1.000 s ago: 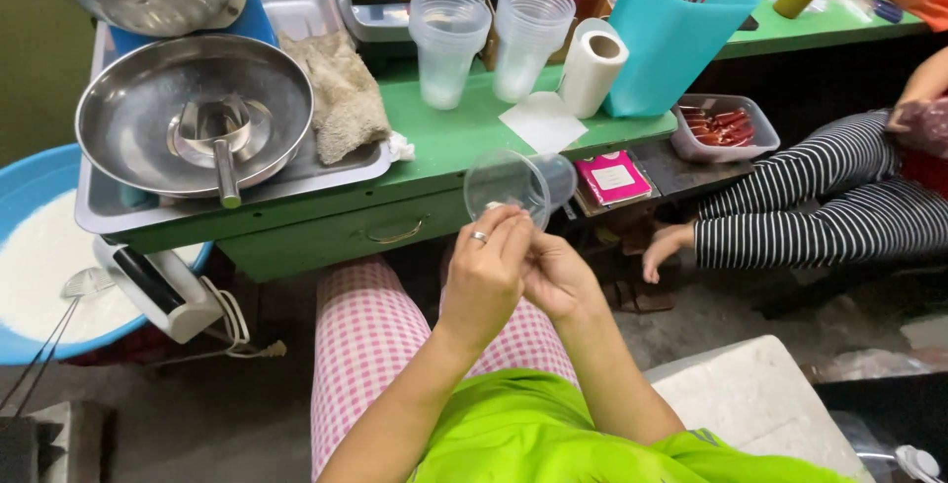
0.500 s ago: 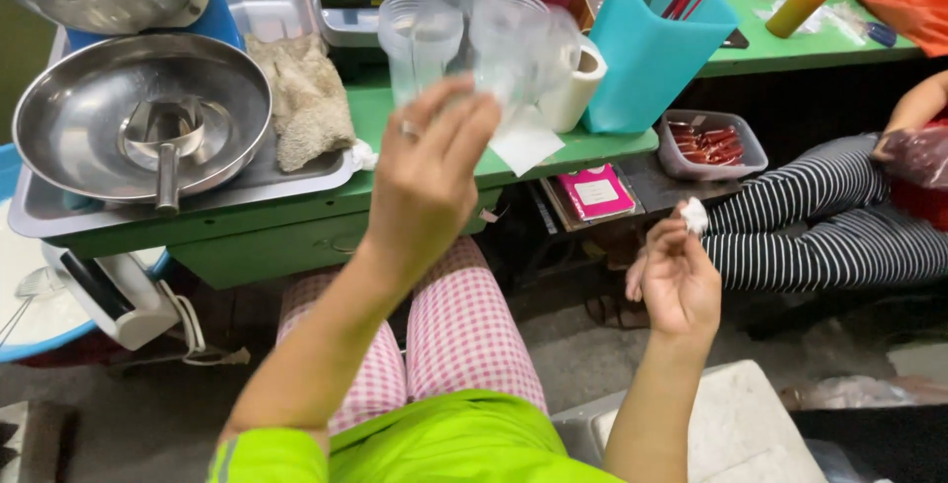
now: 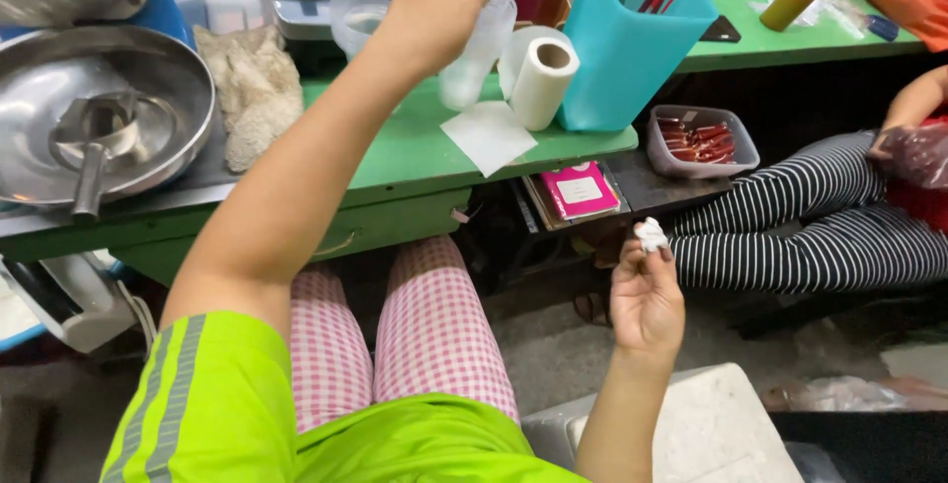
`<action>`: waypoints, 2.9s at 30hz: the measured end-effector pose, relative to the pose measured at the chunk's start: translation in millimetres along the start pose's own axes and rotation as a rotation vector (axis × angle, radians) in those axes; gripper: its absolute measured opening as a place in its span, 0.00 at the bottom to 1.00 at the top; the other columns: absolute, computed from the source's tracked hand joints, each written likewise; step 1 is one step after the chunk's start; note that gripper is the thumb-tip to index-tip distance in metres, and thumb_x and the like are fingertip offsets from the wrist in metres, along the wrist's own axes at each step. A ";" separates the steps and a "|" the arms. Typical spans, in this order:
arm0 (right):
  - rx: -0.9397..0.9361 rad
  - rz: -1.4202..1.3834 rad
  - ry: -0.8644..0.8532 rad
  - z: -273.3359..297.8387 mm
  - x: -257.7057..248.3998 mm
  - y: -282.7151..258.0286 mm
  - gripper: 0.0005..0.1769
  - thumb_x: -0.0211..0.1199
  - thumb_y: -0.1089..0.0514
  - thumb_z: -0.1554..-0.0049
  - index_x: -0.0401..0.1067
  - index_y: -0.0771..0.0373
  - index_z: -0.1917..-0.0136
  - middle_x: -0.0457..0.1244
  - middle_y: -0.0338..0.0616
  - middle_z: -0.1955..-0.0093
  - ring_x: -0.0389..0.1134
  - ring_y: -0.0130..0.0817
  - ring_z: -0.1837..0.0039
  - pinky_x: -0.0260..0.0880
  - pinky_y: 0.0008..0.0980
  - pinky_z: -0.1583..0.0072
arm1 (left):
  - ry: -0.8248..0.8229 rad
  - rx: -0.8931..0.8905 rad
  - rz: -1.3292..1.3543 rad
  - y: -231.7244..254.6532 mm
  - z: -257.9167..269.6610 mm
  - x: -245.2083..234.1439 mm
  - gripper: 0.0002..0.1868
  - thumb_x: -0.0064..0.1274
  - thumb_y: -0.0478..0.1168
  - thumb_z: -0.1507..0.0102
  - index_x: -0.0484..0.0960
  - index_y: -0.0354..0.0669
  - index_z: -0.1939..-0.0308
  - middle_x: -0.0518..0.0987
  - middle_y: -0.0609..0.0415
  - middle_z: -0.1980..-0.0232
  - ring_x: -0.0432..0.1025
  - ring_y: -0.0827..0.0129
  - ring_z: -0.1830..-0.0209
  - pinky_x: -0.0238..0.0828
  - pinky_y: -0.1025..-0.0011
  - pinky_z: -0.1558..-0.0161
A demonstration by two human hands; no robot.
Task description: Cleaning clear plastic cups by wiping them with a tissue at a counter.
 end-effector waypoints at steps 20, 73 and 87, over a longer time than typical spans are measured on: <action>-0.251 0.615 -0.251 -50.1 87.8 75.7 0.08 0.64 0.67 0.38 0.72 0.64 0.45 0.66 0.41 0.53 0.72 0.31 0.51 0.78 0.19 0.49 | -0.494 -0.235 0.518 106.6 103.6 53.3 0.36 0.75 0.54 0.51 0.79 0.39 0.46 0.72 0.44 0.45 0.67 0.43 0.40 0.67 0.47 0.42; -0.780 1.895 -0.567 -62.0 210.2 141.2 0.24 0.72 0.55 0.46 0.67 0.58 0.40 0.52 0.52 0.35 0.58 0.52 0.35 0.64 0.45 0.38 | 0.359 -0.722 1.462 42.9 97.2 -56.9 0.13 0.36 0.54 0.29 0.59 0.51 0.56 0.61 0.61 0.63 0.59 0.75 0.67 0.59 0.73 0.63; -0.377 1.424 -0.879 -59.4 178.2 123.4 0.23 0.74 0.66 0.48 0.60 0.58 0.50 0.56 0.49 0.29 0.59 0.48 0.26 0.60 0.58 0.30 | -0.442 -0.789 0.872 70.3 129.1 -14.7 0.12 0.53 0.53 0.34 0.85 0.59 0.52 0.86 0.48 0.55 0.79 0.41 0.51 0.77 0.47 0.51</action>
Point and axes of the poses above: each hand's wrist, its own z-axis away from the middle knuckle, its own x-axis out of the palm, y = z × x, the point moved 7 cm from there along -z, towards the middle knuckle
